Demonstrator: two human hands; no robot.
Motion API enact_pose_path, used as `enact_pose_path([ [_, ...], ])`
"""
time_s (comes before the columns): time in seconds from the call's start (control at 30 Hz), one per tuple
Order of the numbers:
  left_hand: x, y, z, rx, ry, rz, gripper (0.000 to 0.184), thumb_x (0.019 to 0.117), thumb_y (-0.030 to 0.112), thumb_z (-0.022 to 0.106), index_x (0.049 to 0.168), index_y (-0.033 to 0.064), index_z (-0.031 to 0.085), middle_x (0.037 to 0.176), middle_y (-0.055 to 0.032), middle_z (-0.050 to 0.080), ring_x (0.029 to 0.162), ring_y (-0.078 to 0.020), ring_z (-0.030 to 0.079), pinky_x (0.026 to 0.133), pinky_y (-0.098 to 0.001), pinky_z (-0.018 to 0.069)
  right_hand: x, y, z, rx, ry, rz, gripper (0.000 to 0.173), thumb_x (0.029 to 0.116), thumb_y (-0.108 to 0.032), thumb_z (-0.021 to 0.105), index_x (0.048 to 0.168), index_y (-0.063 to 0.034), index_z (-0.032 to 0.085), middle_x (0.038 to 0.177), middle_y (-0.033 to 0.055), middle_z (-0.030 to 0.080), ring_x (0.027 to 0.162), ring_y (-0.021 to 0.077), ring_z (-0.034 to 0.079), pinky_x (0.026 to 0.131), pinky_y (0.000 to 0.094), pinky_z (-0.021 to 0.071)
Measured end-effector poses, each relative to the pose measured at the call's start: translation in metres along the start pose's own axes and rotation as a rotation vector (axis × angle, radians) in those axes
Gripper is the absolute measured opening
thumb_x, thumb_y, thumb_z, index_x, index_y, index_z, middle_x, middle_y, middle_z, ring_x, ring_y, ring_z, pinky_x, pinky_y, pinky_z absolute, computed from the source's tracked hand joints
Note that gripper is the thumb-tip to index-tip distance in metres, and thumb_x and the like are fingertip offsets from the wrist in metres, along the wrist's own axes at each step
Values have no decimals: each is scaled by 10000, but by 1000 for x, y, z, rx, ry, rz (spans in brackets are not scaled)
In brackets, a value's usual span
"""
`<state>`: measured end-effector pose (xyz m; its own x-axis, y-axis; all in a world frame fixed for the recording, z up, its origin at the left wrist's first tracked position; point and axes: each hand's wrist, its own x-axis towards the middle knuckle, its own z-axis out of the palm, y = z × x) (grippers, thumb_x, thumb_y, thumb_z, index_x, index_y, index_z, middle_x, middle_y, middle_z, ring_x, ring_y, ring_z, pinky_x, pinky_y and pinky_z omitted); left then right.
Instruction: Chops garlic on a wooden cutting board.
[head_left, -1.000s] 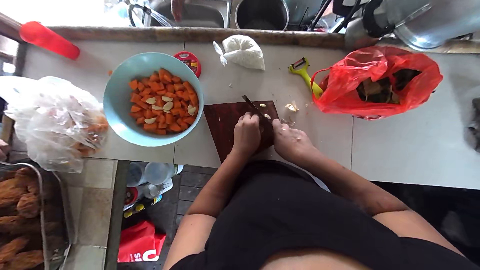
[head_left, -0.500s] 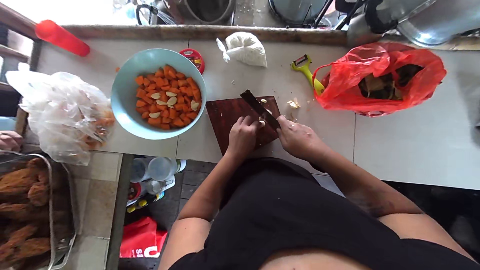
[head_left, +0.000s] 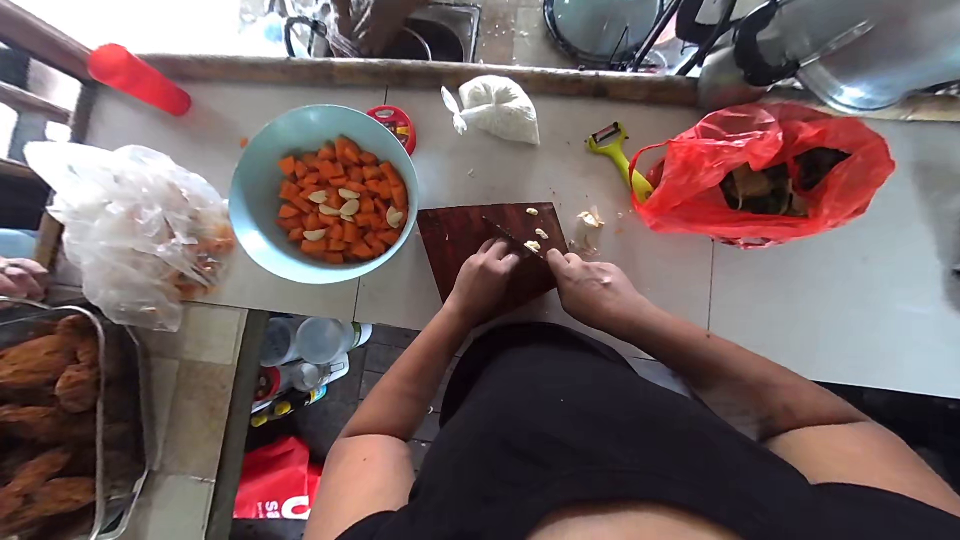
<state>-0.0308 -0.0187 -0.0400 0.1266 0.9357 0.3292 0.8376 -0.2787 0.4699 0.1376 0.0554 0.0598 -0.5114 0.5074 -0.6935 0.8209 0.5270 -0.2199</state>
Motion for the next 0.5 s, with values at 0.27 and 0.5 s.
enact_pose_path([
  [0.27, -5, 2, 2, 9, -3, -10, 181, 886, -35, 659, 1033, -2, 760, 1077, -200, 722, 1015, -365, 721, 831, -467, 607, -9, 13, 2, 15, 161, -128, 244, 1077, -93, 439, 1273, -19, 565, 1069, 206, 659, 859, 384, 718, 712, 521, 568],
  [0.5, -4, -1, 2, 15, 24, 19, 111, 863, -93, 629, 840, -27, 716, 924, -199, 705, 916, -371, 723, 733, -449, 611, 5, -8, 0, -8, -7, 13, 364, 1068, -53, 436, 1430, -42, 481, 1192, 237, 623, 945, 410, 709, 788, 533, 566],
])
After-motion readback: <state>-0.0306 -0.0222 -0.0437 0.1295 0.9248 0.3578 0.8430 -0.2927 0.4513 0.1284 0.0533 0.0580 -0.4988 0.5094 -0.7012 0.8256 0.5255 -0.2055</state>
